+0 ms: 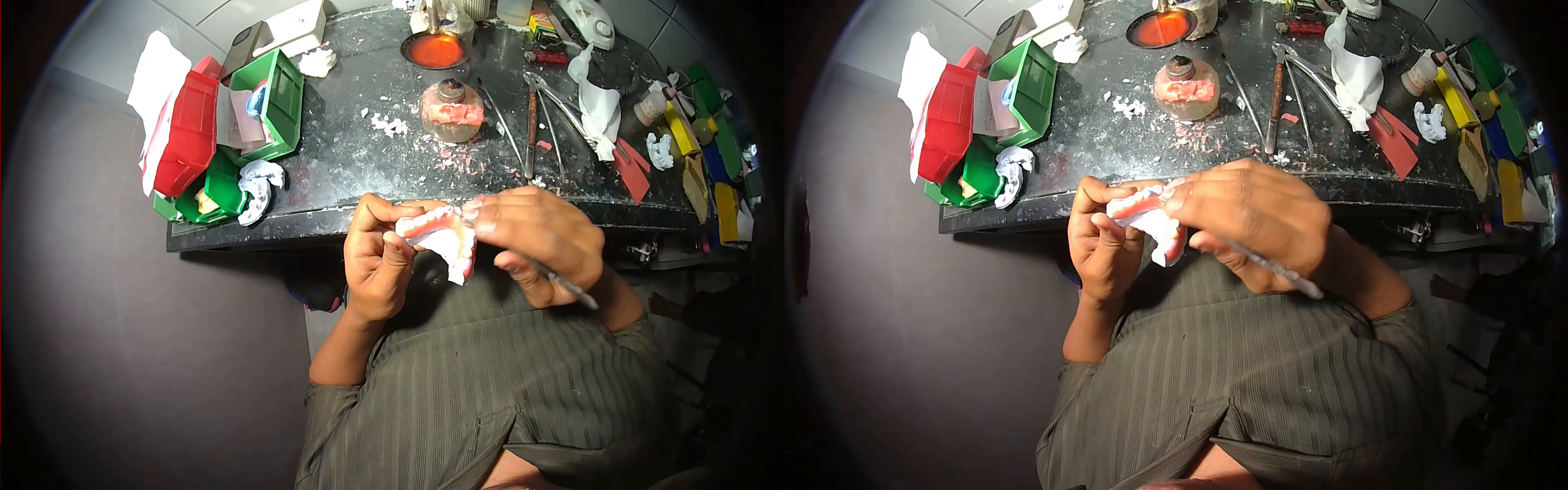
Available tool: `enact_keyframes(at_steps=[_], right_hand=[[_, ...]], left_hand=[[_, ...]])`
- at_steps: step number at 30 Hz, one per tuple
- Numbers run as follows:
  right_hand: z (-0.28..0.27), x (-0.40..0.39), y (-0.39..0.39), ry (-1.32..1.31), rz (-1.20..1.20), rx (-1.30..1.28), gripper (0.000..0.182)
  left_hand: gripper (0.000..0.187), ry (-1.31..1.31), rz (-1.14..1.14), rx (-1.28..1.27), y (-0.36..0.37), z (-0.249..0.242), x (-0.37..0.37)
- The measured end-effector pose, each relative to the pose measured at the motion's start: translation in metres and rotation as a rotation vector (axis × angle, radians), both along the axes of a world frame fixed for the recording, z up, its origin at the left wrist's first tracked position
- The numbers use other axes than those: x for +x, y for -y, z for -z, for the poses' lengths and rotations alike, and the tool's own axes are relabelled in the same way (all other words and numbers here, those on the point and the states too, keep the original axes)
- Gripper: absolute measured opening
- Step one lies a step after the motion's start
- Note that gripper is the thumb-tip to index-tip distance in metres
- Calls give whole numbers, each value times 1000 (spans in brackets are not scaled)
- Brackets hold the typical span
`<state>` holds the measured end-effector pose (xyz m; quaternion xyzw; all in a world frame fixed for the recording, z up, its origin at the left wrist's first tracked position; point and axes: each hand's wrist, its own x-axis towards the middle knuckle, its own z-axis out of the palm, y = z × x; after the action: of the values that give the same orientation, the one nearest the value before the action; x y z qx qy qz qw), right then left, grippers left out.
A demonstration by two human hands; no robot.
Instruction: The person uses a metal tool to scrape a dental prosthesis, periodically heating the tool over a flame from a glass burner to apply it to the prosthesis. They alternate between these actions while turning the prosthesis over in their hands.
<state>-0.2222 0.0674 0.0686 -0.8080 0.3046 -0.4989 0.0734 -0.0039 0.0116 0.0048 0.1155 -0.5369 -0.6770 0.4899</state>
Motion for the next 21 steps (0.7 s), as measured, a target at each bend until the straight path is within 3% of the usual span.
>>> enact_keyframes(at_steps=[4, 21], right_hand=[[-3, 5, 2, -120, 4, -75, 30], [3, 2, -2, -180, -5, -40, 32]], left_hand=[[35, -67, 26, 32, -2, -3, -3], [33, -69, 45, 26, -1, -1, -2]])
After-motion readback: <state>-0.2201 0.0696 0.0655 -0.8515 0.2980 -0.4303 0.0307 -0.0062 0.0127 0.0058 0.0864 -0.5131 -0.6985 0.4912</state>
